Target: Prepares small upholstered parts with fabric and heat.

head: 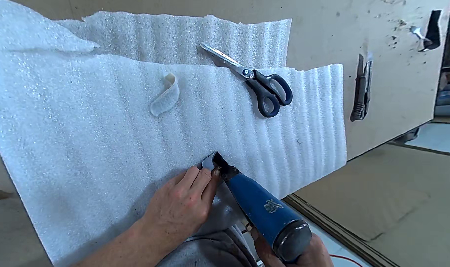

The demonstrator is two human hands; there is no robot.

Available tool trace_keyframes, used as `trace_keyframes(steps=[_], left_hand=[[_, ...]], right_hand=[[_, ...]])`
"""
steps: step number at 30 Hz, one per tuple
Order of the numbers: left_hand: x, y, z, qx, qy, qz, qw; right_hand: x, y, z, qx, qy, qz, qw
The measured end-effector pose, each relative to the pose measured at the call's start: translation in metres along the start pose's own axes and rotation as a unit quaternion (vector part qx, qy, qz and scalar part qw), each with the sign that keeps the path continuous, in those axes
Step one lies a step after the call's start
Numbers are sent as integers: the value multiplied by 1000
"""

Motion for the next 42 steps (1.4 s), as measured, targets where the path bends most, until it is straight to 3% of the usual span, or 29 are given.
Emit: trace_keyframes(steps=[14,19,23,28,31,34,37,42], left_hand=[[1,-2,8,14,54,36,998],[2,-1,8,2,47,28,998],[5,-1,5,-10,18,8,1000],[8,-4,-2,-24,46,-35,998],[9,-4,0,-16,76,-73,994],[7,-3,3,0,100,-107,989],[9,-2,5,6,121,-134,984],[24,8,6,16,111,-142,984]], right_hand=[[-1,3,2,27,-51,22,998],[6,53,-15,-20,-47,-107,993],[-37,90,-48,157,-20,-209,965],[-101,81,-71,200,-15,-191,961],[-92,62,-46,208,73,-212,952],[-73,9,-10,87,224,-175,955],[-74,-43,6,28,361,-133,923],[-79,-51,12,80,441,-141,883]])
Point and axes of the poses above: each hand's wrist, its own x-axis away from the middle knuckle, its own y-axis out of the back of the hand, z = x × y, the point moved 7 cm from there along -x, towards the middle knuckle, and after that the axes turned 2 degrees about -z, right-handed, at the moved point
